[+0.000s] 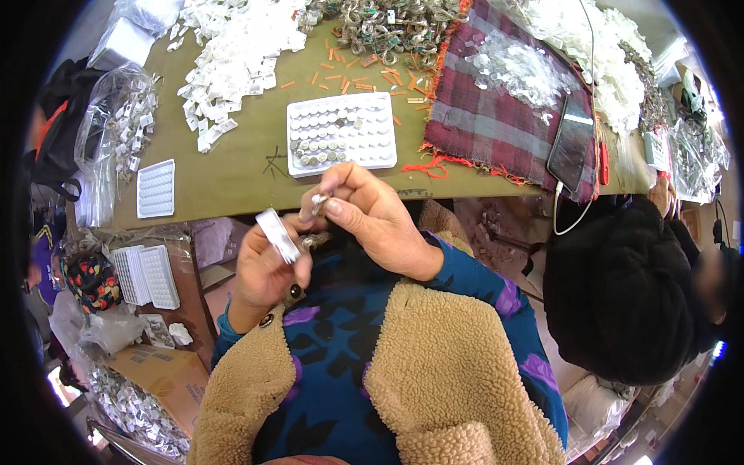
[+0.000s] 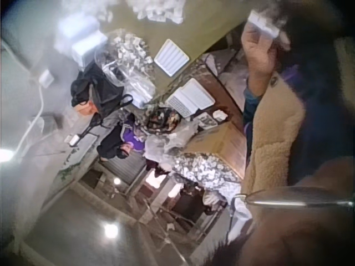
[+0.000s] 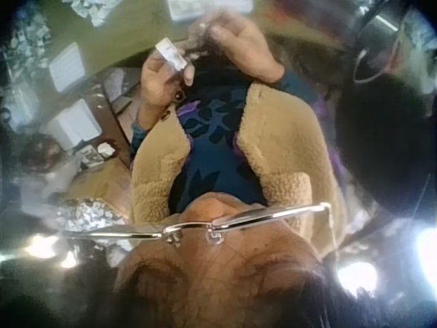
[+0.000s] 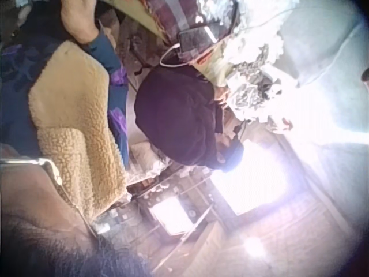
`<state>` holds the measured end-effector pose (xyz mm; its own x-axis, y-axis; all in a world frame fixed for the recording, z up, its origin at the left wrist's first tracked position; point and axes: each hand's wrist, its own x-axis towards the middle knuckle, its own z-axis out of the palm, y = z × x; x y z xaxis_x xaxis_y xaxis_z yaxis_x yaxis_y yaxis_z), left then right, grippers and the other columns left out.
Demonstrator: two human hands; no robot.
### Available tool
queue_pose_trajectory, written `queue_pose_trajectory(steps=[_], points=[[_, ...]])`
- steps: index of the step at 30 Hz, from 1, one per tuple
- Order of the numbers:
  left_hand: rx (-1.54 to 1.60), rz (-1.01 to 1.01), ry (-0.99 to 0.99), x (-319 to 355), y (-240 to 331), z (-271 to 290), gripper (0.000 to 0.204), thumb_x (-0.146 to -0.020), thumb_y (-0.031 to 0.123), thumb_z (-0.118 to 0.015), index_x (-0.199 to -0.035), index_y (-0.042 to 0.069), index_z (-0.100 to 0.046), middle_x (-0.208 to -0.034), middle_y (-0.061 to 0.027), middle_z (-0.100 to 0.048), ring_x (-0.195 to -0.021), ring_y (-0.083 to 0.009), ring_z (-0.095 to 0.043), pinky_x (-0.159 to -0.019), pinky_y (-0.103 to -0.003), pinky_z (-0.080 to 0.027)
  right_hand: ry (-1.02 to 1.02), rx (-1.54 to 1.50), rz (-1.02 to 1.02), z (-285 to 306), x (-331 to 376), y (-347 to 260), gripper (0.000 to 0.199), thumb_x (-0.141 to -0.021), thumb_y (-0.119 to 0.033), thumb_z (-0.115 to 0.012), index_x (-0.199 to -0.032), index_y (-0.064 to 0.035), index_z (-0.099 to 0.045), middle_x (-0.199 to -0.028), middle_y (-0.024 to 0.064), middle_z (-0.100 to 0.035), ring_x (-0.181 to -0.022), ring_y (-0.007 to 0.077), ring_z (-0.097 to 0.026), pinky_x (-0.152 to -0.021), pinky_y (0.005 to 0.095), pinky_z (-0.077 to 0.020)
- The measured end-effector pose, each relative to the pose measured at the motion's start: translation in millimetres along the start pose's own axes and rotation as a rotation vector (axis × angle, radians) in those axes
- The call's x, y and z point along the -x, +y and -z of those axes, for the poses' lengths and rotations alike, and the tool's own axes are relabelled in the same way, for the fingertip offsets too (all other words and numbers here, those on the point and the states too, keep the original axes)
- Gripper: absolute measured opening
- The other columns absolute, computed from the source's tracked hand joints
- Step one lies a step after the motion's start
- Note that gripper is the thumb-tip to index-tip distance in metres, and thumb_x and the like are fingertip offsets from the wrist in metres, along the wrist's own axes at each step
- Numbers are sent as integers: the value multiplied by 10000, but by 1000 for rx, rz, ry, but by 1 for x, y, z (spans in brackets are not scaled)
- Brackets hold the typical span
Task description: The person repeatedly picks small metal keyrings from a pile on the table, inserts them into white plastic housings, and places the assembled units into a white tray. The process is repeated continuously throughout the clip.
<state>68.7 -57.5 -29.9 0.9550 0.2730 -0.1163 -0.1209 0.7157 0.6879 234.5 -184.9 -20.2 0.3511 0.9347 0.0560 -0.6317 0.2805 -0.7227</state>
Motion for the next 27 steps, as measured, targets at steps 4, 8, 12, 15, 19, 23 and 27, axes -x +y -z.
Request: queue_pose_trajectory(steps=[4, 8, 12, 15, 19, 23, 27], points=[[-209, -308, 123, -7, 3, 0, 311, -962, 184, -648, -1177, -35, -594, -1289, -241, -594, -837, -189, -645, -687, -296, -539, 80, 210, 65, -5, 1, -1, 222, -1014, -193, -571, -1109, -66, -416, -987, 138, -589, -851, 193, -628, -736, 305, -507], [-378, -365, 84, -5, -1, -10, 326, -949, 136, -665, -1218, -32, -590, -1305, -244, -587, -956, -194, -646, -799, -315, -539, 87, 133, -71, -9, 2, 4, 180, -1003, -98, -576, -1087, -53, -423, -943, 77, -588, -695, 95, -581, -582, 204, -453], [-365, -365, 74, -7, -5, -11, 329, -953, 58, -639, -1257, -44, -566, -1320, -241, -581, -1054, -208, -638, -866, -339, -543, 135, 126, -25, -7, -1, 9, 198, -981, -77, -609, -1074, -40, -438, -825, 53, -585, -650, 76, -562, -507, 192, -446], [-305, -331, 93, -5, -9, -9, 329, -956, 48, -632, -1261, -51, -556, -1303, -232, -592, -1061, -214, -641, -867, -340, -549, 177, 168, -51, -8, 0, 9, 151, -981, -42, -593, -1064, -20, -469, -837, 68, -610, -681, 83, -601, -518, 198, -479], [-343, -345, 146, -4, -11, -5, 321, -955, 73, -641, -1243, -46, -563, -1284, -215, -606, -1041, -216, -652, -843, -339, -560, 127, 216, -102, -11, 3, 3, 120, -988, -28, -574, -1081, 5, -505, -870, 69, -621, -710, 84, -614, -585, 214, -503], [-253, -315, 191, -8, -9, -2, 322, -943, 104, -668, -1220, -38, -584, -1237, -181, -632, -985, -206, -665, -786, -326, -574, 201, 372, -84, -15, 1, -4, 80, -996, -24, -557, -1060, 16, -533, -898, 40, -609, -742, 69, -593, -617, 211, -485], [-111, -271, 239, -9, -10, -3, 356, -909, 134, -716, -1208, -28, -611, -1069, -120, -686, -894, -182, -685, -737, -311, -588, 118, 389, -45, -25, 4, -9, 103, -982, -45, -594, -1049, 12, -539, -923, 22, -586, -798, 61, -581, -676, 212, -491]])
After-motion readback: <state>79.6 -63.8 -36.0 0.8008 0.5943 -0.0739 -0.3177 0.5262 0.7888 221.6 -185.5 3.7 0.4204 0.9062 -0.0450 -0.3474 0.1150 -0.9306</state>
